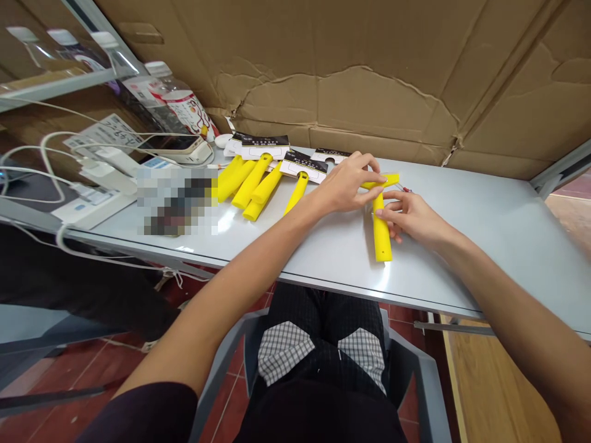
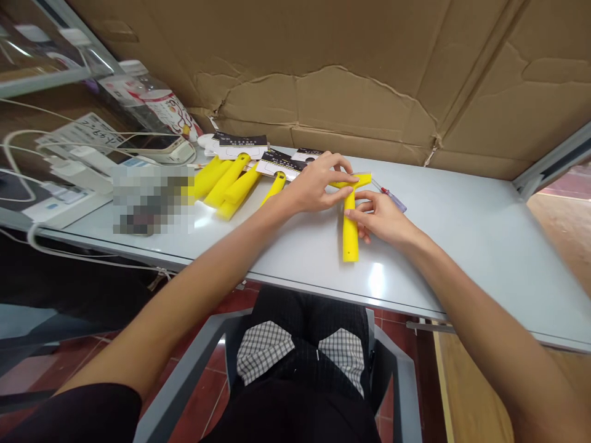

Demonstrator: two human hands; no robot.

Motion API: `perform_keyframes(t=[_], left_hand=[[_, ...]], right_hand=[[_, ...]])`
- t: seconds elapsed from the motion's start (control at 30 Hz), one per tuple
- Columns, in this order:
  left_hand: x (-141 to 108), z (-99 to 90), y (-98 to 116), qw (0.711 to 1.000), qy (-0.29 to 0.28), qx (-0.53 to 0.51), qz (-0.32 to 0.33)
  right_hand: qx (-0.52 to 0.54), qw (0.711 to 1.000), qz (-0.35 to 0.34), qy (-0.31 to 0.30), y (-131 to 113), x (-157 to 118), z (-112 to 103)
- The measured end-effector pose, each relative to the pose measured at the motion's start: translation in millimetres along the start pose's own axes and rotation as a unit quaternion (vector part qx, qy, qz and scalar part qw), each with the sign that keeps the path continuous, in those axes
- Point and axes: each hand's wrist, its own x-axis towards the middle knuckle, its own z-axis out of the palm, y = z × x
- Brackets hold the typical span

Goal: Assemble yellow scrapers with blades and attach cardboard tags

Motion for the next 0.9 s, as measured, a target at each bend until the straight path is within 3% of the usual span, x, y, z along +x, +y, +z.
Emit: perform_keyframes(t=[0.2,0.33,0.47,0.57,0.77,0.9], left_hand=[[0,7.2,25,0.997,0.004,0.032,-0.068],[-1,5.0,37,0.992,0.006,-0.071,-0.102],[0,2.0,45,0.976,0.001,-0.185,-0.111],[0,5.2,49,0.971,0.025,-0.198,-0.13],[1,-4.8,43,0.98,0.099,-0.114,-0.133],[0,-26.7,27,0.987,0.092,-0.053,-0.122]], right_hand=[[0.006,0.998,-0.024,0.063,-3,-1,3],[0.038,0.994,-0.055,0.082,-3,-2,5],[-0.031,0.984,-0.096,0.146,-1,-2,12],[-0.113,0.971,-0.128,0.17,-3,0,19],[-0.251,0.943,-0.18,0.128,-28,2,26],[-0.231,0.947,-0.216,0.057,-48,2,28]])
